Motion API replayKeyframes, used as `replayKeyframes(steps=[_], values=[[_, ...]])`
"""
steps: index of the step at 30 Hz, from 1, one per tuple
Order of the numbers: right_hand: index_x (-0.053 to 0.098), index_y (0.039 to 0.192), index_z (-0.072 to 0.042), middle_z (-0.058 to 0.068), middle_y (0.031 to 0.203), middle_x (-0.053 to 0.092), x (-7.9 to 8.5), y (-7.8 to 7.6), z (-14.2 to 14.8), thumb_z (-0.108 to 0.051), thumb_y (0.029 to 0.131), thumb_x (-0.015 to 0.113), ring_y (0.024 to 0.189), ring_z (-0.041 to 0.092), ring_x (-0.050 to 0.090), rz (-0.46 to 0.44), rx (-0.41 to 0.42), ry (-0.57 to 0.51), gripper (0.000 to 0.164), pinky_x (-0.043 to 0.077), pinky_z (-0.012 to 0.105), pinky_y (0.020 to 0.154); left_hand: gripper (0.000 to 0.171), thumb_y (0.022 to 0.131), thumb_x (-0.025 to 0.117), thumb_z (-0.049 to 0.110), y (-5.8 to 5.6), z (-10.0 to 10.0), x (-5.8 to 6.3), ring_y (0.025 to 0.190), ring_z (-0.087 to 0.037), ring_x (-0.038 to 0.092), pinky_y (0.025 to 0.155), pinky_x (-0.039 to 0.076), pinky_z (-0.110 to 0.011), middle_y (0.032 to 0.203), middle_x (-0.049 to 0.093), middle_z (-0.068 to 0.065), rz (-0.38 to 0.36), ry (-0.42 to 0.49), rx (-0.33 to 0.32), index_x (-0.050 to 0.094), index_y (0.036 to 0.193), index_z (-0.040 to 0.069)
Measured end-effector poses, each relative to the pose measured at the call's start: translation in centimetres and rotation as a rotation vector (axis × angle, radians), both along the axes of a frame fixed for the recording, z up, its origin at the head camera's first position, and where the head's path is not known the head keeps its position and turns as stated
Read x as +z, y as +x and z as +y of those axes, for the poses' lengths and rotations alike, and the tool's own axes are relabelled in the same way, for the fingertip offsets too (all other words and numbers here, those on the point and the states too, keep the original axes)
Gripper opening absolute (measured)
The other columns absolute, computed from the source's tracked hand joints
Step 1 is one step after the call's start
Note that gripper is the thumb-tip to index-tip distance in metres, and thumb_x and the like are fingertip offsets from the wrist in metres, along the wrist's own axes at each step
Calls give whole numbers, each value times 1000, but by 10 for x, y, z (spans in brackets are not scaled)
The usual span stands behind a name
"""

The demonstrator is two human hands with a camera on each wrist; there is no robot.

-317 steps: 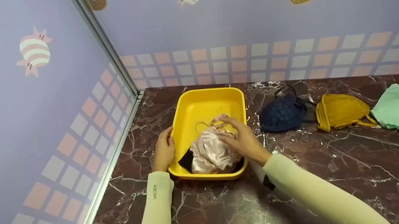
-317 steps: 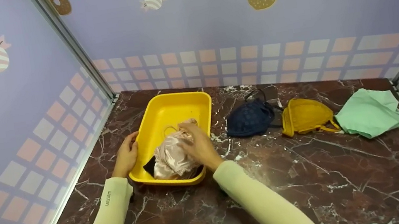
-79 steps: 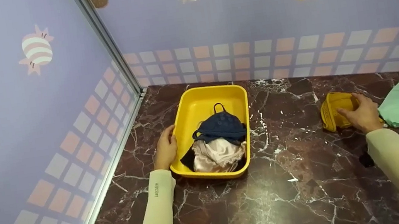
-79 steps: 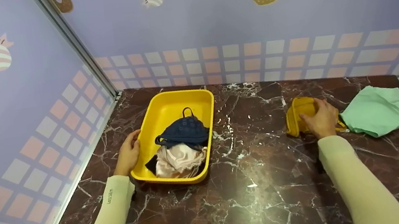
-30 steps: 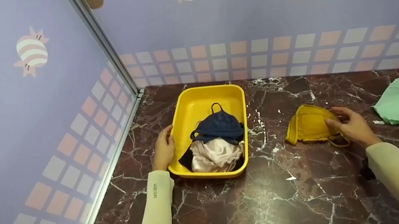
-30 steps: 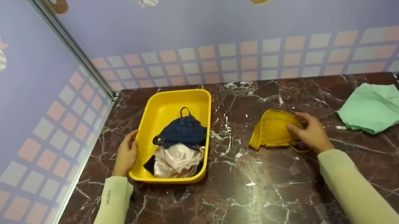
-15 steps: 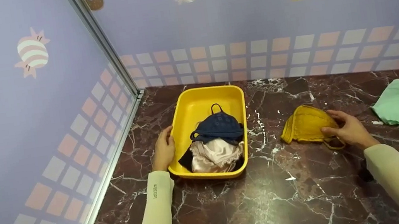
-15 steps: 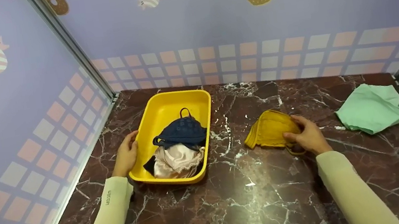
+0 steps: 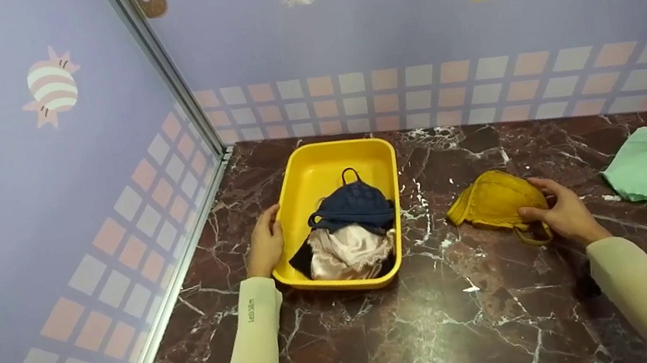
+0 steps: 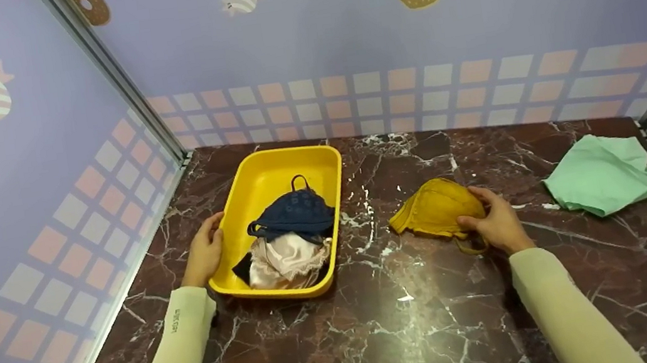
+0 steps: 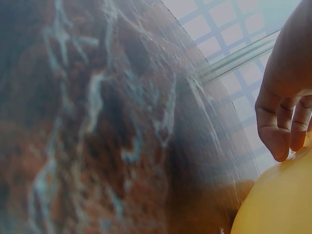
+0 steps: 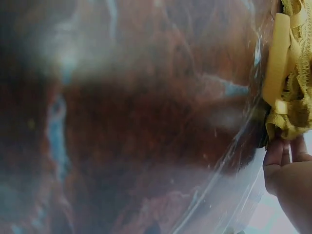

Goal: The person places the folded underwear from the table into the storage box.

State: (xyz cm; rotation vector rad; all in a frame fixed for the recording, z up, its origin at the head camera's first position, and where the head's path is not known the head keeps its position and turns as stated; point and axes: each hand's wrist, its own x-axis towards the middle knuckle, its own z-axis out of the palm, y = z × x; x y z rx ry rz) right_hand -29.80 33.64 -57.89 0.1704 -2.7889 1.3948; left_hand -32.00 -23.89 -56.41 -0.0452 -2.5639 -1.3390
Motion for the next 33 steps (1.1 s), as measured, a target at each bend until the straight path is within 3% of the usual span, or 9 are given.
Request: replayKeyframes(steps=[2,5,8,10,14,20,25,33], values=[[39,143,-4,28,125,47,1,1,0,-29,85,71,106,43,50,43,-7,-4,71,43,52,85,37,97,46,2,-1,0,0,106,-28,53,92,41,-41,122,55,-15,7,-1,-1,51,134,4],[45,140,-5,24,122,47,3,3,-2,-19,86,70,108,43,51,97,-19,-37,61,47,31,82,37,96,46,1,0,0,1,105,-29,53,93,41,-42,119,56,-16,24,-5,-5,52,133,3],[52,136,-5,20,117,48,7,4,-6,-11,86,70,109,43,51,148,-35,-64,54,43,11,75,37,96,47,0,0,1,2,106,-30,53,94,40,-42,118,56,-17,34,-6,-6,52,132,2],[55,133,-5,17,113,49,10,4,-8,-9,85,70,109,43,52,181,-50,-63,50,41,6,73,37,96,47,0,1,1,2,105,-30,53,93,40,-42,118,56,-17,31,-1,-4,52,132,3],[59,129,-7,12,109,51,19,5,-15,-9,84,71,101,31,55,241,-94,-51,46,41,7,71,37,96,46,0,1,1,3,105,-29,53,93,41,-42,119,56,-17,15,3,-3,52,133,3],[65,122,-4,11,105,54,35,2,-27,-5,81,73,85,11,47,373,-130,-30,41,38,17,72,38,98,45,3,1,0,2,106,-27,53,93,41,-41,122,55,-15,-15,6,2,50,135,6],[67,117,-2,11,105,55,52,2,-38,2,78,75,80,12,45,494,-108,7,40,36,17,68,37,98,45,3,1,0,1,105,-28,53,91,42,-41,120,55,-15,-6,1,-1,51,134,5],[67,118,-5,8,107,55,84,4,-56,6,76,74,85,10,48,570,-51,-42,44,40,14,71,37,97,46,2,1,0,0,101,-28,54,90,42,-41,117,56,-15,5,-2,1,52,133,6]])
